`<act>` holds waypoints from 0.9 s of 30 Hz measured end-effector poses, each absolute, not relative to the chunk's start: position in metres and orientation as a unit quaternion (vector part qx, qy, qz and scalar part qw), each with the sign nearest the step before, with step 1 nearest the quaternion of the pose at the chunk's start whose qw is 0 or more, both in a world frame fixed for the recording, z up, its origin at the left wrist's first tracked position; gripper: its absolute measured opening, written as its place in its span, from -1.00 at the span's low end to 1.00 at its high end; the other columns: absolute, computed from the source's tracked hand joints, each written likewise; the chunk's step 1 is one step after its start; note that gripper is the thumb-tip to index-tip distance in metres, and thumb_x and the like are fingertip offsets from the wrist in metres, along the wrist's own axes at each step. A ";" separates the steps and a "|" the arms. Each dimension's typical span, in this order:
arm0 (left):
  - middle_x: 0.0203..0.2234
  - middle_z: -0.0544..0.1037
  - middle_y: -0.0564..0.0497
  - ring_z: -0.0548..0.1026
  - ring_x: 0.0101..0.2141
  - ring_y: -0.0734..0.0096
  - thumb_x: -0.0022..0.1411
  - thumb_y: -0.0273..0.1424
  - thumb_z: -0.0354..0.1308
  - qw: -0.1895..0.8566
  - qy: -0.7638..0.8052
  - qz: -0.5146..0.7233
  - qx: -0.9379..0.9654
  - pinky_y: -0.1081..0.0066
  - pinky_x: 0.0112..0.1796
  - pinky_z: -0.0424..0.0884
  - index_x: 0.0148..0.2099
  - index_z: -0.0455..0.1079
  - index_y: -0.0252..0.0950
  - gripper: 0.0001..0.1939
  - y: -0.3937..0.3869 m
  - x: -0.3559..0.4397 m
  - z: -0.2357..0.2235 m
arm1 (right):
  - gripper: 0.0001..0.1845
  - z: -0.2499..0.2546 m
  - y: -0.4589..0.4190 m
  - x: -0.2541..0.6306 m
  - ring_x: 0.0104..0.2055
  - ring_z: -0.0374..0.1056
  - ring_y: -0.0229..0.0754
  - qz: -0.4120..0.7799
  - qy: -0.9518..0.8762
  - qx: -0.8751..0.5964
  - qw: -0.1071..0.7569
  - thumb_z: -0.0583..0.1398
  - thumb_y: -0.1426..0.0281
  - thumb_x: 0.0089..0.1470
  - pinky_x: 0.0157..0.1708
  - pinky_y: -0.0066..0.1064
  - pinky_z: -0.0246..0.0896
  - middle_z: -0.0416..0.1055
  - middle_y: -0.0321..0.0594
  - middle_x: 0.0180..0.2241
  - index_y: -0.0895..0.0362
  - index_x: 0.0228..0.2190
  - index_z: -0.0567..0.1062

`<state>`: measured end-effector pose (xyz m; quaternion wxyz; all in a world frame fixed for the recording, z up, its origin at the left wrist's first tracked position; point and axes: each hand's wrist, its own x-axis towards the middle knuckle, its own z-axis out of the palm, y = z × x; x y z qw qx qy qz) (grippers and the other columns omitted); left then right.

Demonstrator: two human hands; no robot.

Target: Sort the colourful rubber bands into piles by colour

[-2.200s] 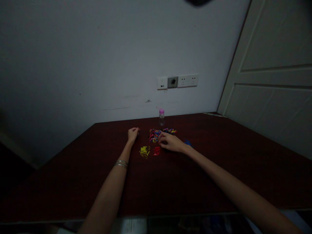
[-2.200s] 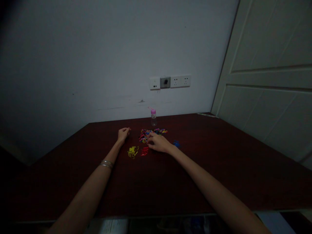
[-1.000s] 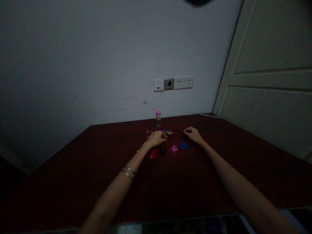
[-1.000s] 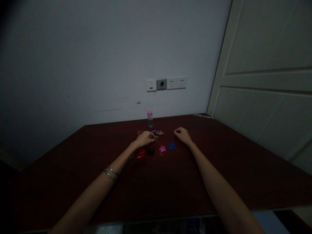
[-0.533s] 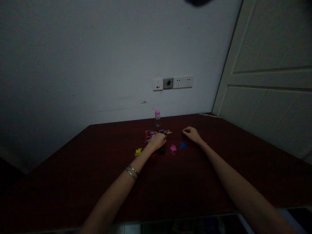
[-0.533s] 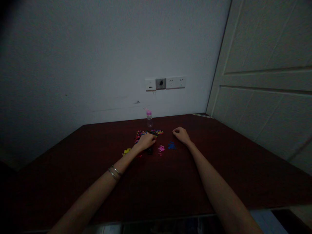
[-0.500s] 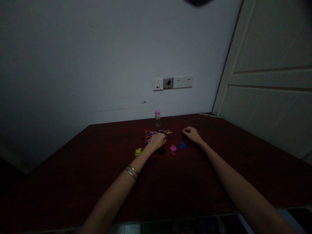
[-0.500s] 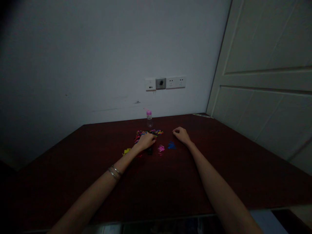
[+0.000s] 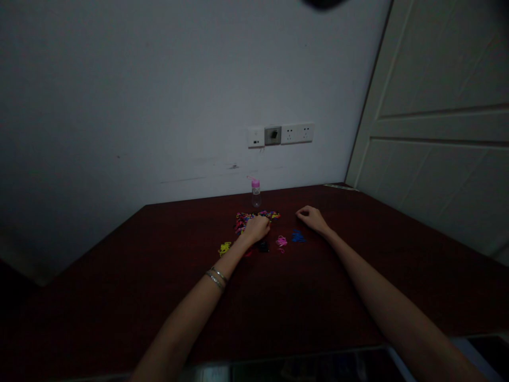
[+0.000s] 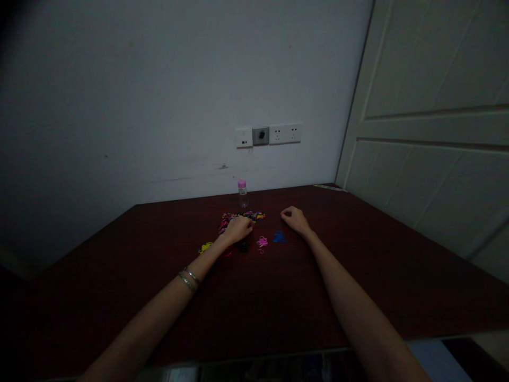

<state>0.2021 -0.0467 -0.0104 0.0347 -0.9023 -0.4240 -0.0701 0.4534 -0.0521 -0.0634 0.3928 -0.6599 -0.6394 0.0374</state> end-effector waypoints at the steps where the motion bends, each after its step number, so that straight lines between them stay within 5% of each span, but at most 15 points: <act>1: -0.30 0.51 -0.14 0.46 -0.23 0.26 0.17 -0.39 -0.05 0.034 -0.423 -0.071 -0.903 0.38 -0.19 0.31 -0.26 0.43 -0.32 -0.76 -0.046 0.202 -0.011 | -0.79 -0.063 -0.052 0.453 -0.22 0.36 -0.16 0.037 -0.640 -0.660 0.392 0.12 0.35 -0.08 -0.13 -0.39 0.19 0.45 -0.15 -0.28 0.14 -0.42 0.53; 14: -0.34 0.52 -0.12 0.47 -0.25 0.26 0.17 -0.37 -0.03 0.020 -0.412 -0.114 -0.904 0.39 -0.24 0.31 -0.28 0.45 -0.29 -0.77 -0.047 0.199 -0.006 | -0.79 -0.063 -0.052 0.453 -0.23 0.36 -0.17 0.037 -0.641 -0.661 0.388 0.11 0.35 -0.07 -0.15 -0.39 0.20 0.46 -0.16 -0.29 0.15 -0.42 0.52; 27: -0.47 0.51 -0.05 0.38 -0.48 0.48 0.05 -0.40 0.04 -0.072 -0.369 -0.205 -0.904 0.51 -0.45 0.21 -0.33 0.48 -0.36 -0.79 -0.038 0.153 0.059 | -0.79 -0.063 -0.052 0.455 -0.22 0.36 -0.17 0.035 -0.652 -0.660 0.372 0.11 0.35 -0.07 -0.14 -0.39 0.20 0.45 -0.15 -0.28 0.15 -0.42 0.53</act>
